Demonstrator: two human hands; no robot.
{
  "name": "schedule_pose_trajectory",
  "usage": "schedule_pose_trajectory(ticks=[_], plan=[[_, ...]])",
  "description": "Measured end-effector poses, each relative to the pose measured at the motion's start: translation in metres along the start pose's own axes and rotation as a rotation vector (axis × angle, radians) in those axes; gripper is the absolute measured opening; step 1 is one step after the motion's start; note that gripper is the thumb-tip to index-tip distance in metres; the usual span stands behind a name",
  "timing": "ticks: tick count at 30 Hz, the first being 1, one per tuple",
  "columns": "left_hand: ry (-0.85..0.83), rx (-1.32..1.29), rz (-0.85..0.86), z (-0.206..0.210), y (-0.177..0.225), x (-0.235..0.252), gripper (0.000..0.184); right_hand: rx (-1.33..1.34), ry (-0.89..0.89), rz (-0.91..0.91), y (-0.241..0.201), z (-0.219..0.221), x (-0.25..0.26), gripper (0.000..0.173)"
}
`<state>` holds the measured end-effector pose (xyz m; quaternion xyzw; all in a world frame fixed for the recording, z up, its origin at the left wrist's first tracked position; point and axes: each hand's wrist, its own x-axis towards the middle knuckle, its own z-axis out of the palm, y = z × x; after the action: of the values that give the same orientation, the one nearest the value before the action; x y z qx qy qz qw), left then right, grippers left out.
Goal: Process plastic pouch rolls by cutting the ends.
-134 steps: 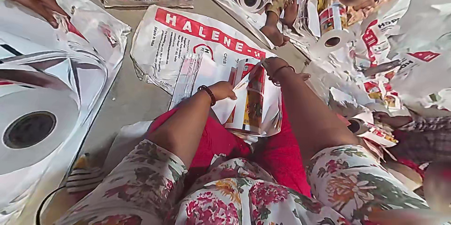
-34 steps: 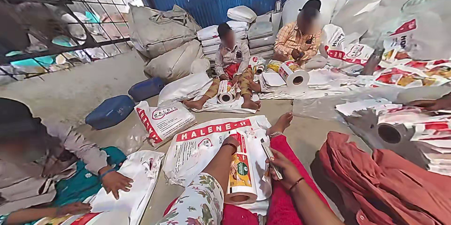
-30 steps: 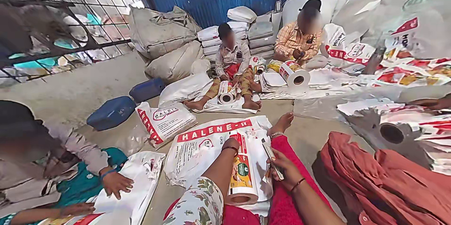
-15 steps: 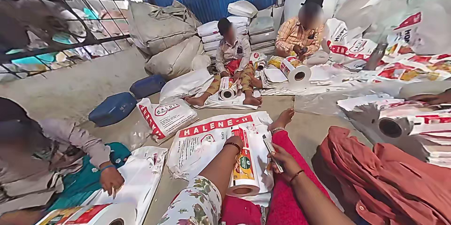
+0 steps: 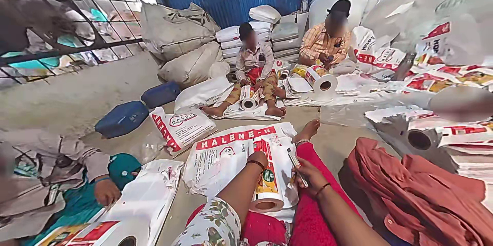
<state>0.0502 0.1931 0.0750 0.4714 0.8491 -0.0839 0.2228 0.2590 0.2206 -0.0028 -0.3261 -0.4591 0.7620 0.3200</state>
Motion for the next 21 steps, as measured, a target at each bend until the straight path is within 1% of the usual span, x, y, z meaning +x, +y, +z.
schedule_pose_trajectory(ticks=[2,5,10,14,16,19,21], plan=[[0.004,0.043,0.012,0.002,0.003,-0.006,0.035,-0.009,0.009,0.007,0.000,0.003,-0.002,0.057],[0.025,0.023,0.007,0.007,0.005,-0.013,0.035,-0.024,-0.005,0.010,0.002,0.002,-0.003,0.058],[0.057,-0.157,-0.033,0.017,-0.010,-0.009,0.039,-0.025,-0.027,0.001,0.004,-0.001,-0.003,0.059],[-0.053,-0.342,-0.039,0.028,-0.018,-0.004,0.043,-0.042,-0.013,0.003,0.003,0.001,-0.004,0.059],[-0.082,-0.371,-0.032,0.034,-0.018,-0.010,0.045,-0.048,-0.020,0.007,0.005,0.001,-0.003,0.060],[-0.058,-0.398,-0.018,0.039,-0.019,-0.015,0.044,-0.057,-0.017,0.010,0.003,0.002,-0.005,0.059],[-0.030,-0.418,-0.018,0.044,-0.021,-0.008,0.046,-0.075,0.004,0.008,0.003,0.003,-0.005,0.062]])
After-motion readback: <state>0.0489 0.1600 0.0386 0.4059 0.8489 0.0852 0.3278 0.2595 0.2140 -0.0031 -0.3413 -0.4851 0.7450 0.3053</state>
